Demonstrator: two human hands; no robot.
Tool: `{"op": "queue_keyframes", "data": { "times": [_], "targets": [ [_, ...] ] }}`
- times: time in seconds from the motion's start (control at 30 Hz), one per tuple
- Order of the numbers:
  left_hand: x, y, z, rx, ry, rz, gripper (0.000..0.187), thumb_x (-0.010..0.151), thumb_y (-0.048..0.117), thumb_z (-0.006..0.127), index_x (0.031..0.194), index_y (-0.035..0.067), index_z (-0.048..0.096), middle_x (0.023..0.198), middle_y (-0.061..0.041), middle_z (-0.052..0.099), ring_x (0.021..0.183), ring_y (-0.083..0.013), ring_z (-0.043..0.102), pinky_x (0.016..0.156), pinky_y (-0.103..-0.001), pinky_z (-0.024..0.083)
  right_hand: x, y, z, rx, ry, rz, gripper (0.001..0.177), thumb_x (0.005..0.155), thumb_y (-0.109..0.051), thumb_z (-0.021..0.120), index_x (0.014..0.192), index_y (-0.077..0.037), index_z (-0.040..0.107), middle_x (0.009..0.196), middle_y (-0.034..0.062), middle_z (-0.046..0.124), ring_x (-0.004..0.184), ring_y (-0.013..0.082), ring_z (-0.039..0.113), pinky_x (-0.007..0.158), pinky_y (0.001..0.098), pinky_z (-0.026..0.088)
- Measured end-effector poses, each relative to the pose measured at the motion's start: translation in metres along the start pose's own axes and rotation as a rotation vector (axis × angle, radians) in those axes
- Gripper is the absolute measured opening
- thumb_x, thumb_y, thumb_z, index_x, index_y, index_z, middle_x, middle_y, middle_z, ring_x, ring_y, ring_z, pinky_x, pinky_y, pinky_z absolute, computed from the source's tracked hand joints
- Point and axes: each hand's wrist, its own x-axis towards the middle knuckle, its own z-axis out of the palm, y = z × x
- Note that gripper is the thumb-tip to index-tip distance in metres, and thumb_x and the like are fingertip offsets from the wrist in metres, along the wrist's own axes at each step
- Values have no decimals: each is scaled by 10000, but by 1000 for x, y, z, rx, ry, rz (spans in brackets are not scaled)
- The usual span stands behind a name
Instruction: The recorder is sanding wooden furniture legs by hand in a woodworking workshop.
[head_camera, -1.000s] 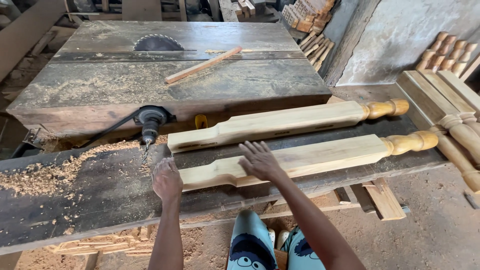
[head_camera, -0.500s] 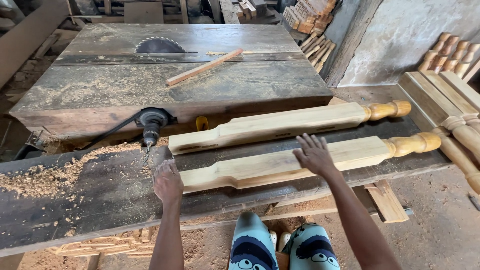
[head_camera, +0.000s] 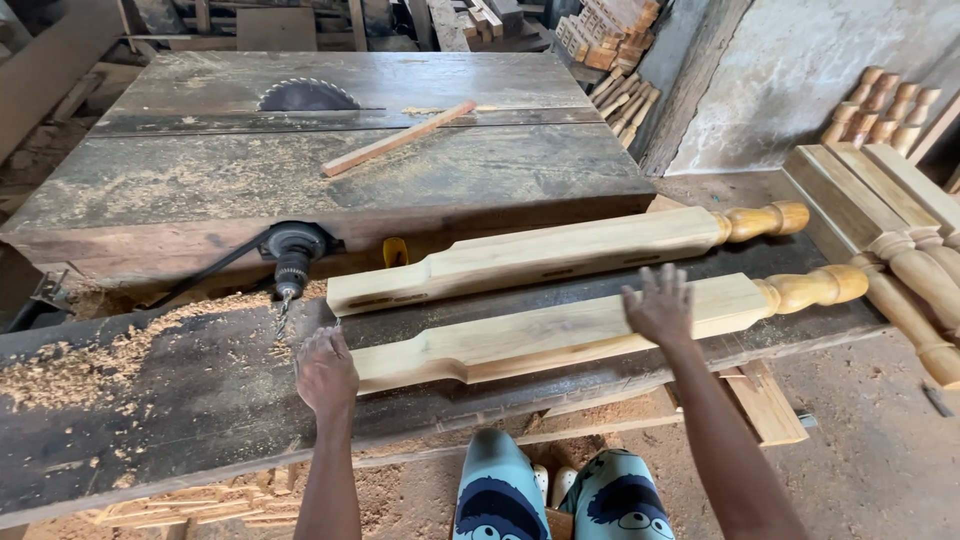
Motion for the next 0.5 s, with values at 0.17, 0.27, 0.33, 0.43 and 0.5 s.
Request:
{"op": "queue_keyframes", "data": {
  "times": [0.17, 0.27, 0.33, 0.43, 0.5],
  "targets": [
    [0, -9, 15, 43, 25, 15, 393, 1104, 345, 551, 1119, 22, 775, 1205, -214, 748, 1092, -365, 734, 919, -501, 616, -28, -84, 16, -82, -43, -249, 760, 1040, -632, 209, 1637, -163, 179, 1722, 202, 32, 1588, 395, 2, 1260, 540, -30],
    [-1, -10, 14, 70, 40, 29, 415, 1120, 361, 536, 1156, 14, 761, 1237, -203, 741, 1125, -355, 732, 973, -497, 609, -52, -145, 13, -79, -103, -407, 770, 1041, -635, 193, 1639, -151, 155, 1719, 200, 23, 1586, 390, -14, 1256, 540, -43],
    [-1, -9, 12, 55, 49, 30, 418, 1114, 359, 531, 1182, 11, 752, 1254, -198, 734, 1133, -361, 727, 978, -507, 601, -63, -176, 20, -82, -132, -492, 768, 1044, -631, 184, 1641, -150, 151, 1720, 203, 18, 1586, 390, -22, 1255, 541, -47],
    [8, -8, 2, 44, 134, 92, 392, 1119, 323, 511, 1136, 21, 760, 1177, -215, 757, 1042, -351, 745, 910, -487, 607, -67, -198, 29, 36, -91, -688, 757, 1053, -599, 237, 1643, -135, 143, 1710, 220, 8, 1574, 389, -18, 1249, 542, -40],
    [19, -1, -22, -499, -226, -579, 598, 1159, 491, 469, 999, -40, 694, 959, -244, 715, 845, -322, 697, 670, -478, 584, -62, -197, 13, 335, -107, -700, 763, 988, -452, 439, 1630, -117, 197, 1665, 194, 128, 1550, 331, 115, 1271, 504, 78]
  ]
}}
